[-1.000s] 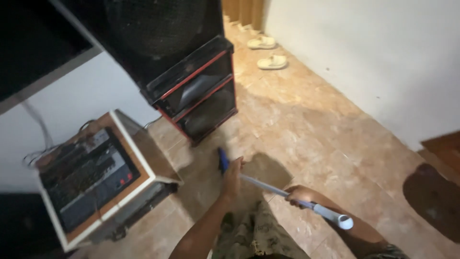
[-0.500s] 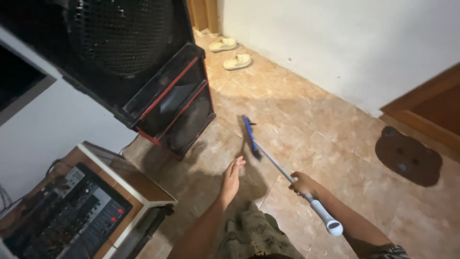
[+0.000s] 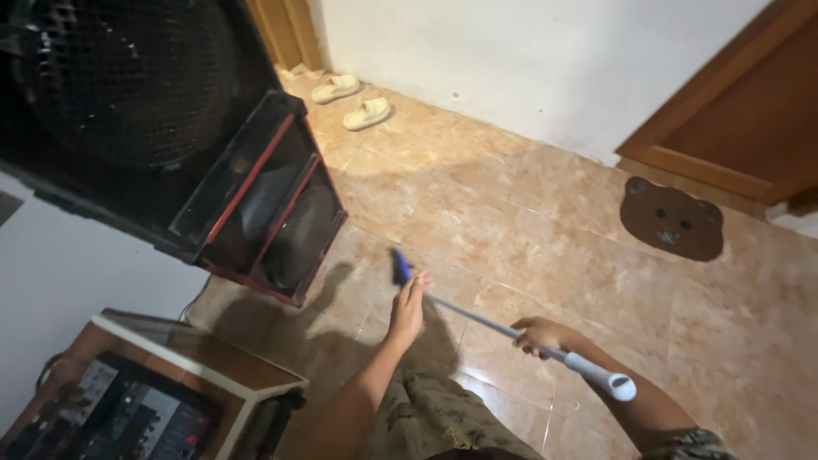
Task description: Sweep the tiled floor using a brush/squeegee tool.
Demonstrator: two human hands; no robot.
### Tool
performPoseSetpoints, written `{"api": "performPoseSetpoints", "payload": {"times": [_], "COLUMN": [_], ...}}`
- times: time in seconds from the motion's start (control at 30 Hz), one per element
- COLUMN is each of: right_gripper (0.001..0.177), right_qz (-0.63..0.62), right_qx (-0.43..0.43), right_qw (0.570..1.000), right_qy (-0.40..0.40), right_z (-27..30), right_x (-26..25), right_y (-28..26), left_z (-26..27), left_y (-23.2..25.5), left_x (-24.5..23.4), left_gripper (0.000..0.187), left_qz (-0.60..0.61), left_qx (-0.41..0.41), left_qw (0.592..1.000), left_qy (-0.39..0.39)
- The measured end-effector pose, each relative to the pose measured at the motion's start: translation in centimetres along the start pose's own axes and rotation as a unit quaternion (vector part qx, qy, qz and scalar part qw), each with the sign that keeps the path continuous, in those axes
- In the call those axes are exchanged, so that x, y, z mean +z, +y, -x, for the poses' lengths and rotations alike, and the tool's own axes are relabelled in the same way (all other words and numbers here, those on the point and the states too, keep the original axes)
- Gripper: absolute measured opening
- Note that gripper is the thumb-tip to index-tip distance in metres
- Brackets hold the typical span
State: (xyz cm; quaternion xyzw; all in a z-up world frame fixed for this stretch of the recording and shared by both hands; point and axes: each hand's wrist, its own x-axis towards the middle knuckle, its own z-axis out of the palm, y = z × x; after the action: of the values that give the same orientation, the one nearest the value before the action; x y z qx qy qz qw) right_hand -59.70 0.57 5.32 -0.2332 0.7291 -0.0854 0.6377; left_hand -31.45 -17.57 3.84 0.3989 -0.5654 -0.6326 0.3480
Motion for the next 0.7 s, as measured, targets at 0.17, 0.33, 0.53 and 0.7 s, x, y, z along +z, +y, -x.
{"api": "performPoseSetpoints", "payload": {"times": [0.17,0.33,0.53,0.7], "right_gripper": [0.053,0.052,0.054,0.059], "right_qz": [-0.009,-0.059,-0.26,-0.297], "right_qx": [-0.041,-0.065,-0.018,0.037], "right_qw": [0.997,0.985,0.953,0.934], "right_qy": [0.07,0.145,0.155,0.197], "right_z": [-3.9,2.1,10.4,16.1], "right_x": [-1.8,0.0,2.2,6.4], "right_y": [4.0,6.4,16.1,25.2], "left_z": [1.3,3.2,7.2,12.3], "left_y": [1.7,1.4,0.8,0.2], "left_x": [2.9,6.2,12.6,17.3], "left_gripper": [0.044,0.045,0.046,0.044], "left_qz": [0.012,0.02,-0.017,0.0], "left_qx": [0.023,0.064,0.009,-0.017], "left_qw": [0.999,0.992,0.982,0.962], "left_qy": [-0.044,-0.107,-0.19,-0.273]}}
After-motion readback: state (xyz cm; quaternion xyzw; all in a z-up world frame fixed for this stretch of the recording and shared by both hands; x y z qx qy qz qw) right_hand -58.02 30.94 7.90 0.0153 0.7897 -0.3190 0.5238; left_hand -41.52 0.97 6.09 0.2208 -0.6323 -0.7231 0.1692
